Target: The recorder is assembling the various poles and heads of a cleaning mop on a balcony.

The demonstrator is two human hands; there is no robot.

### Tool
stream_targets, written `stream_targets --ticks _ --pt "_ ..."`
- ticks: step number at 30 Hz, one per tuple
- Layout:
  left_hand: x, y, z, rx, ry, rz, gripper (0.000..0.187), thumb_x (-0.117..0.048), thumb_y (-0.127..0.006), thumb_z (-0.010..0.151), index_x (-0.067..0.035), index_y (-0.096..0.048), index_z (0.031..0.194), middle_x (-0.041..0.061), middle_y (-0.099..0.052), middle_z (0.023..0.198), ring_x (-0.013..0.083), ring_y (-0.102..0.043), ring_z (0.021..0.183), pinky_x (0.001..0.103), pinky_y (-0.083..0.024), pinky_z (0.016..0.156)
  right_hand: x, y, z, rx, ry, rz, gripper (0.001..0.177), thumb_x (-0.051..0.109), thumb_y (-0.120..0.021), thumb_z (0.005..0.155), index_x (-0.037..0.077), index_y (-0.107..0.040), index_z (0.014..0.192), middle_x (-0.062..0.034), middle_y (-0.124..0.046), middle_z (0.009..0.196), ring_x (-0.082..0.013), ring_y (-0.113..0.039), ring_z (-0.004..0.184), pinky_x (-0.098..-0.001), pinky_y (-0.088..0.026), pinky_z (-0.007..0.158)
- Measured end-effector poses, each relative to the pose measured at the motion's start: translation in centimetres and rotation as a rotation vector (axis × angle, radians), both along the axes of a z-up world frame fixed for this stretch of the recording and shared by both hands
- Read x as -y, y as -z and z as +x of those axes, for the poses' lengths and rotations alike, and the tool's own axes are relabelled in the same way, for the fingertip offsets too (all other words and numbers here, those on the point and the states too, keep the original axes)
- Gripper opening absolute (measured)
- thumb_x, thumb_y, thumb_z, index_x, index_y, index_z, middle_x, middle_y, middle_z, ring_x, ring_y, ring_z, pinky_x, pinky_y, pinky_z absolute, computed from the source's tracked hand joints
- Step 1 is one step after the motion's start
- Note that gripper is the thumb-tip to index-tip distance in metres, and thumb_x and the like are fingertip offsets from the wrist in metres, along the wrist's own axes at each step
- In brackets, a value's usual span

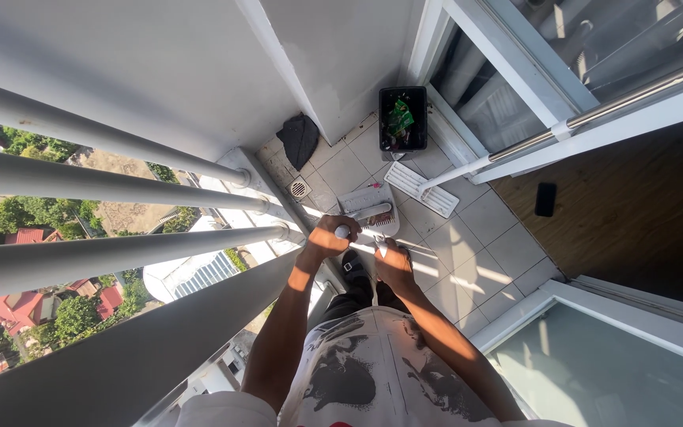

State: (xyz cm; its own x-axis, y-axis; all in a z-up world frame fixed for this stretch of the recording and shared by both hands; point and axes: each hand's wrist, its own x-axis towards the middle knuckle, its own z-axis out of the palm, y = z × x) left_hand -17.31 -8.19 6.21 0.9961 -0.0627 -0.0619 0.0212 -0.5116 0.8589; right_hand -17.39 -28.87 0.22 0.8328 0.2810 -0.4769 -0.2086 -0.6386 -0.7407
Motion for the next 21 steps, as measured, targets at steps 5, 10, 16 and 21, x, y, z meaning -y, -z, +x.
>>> stream_targets --ticks 5,10,16,21 --pt "0.8 -3.5 2.1 0.049 -0.094 -0.031 0.01 0.0 -0.065 0.075 -0.005 -0.072 0.08 0.009 -0.078 0.09 0.0249 -0.078 0.081 0.033 -0.062 0.075 0.1 -2.7 0.3 -0.065 0.054 0.029 0.027 0.021 -0.059 0.095 0.0 -0.061 0.112 -0.0168 -0.068 0.061 -0.0263 -0.069 0.045 -0.0379 -0.059 0.047" --pt "1.4 -0.6 4.4 0.153 -0.117 -0.014 0.009 0.002 -0.066 0.071 -0.004 -0.07 0.076 0.009 -0.079 0.09 0.0262 -0.078 0.087 0.035 -0.061 0.081 0.0 -2.5 0.4 -0.078 0.054 0.011 0.028 0.022 -0.059 0.095 0.0 -0.06 0.113 -0.0173 -0.068 0.062 -0.0265 -0.068 0.045 -0.0382 -0.059 0.046" --pt "1.6 7.4 3.5 0.211 -0.094 0.056 0.02 0.002 -0.07 0.064 -0.007 -0.075 0.081 0.014 -0.076 0.098 0.0299 -0.075 0.088 0.036 -0.059 0.079 0.2 -3.6 0.4 -0.117 0.11 0.093 0.034 0.02 -0.06 0.091 0.0 -0.058 0.119 -0.0158 -0.067 0.064 -0.0267 -0.068 0.043 -0.0387 -0.058 0.044" --pt "1.8 9.1 1.1 0.061 0.018 -0.038 0.015 -0.004 -0.069 0.066 -0.01 -0.073 0.078 0.009 -0.077 0.093 0.0277 -0.075 0.086 0.036 -0.059 0.078 0.0 -2.1 0.3 -0.002 0.055 0.043 0.036 0.019 -0.059 0.093 -0.002 -0.059 0.122 -0.0162 -0.067 0.057 -0.0261 -0.068 0.042 -0.0382 -0.058 0.046"
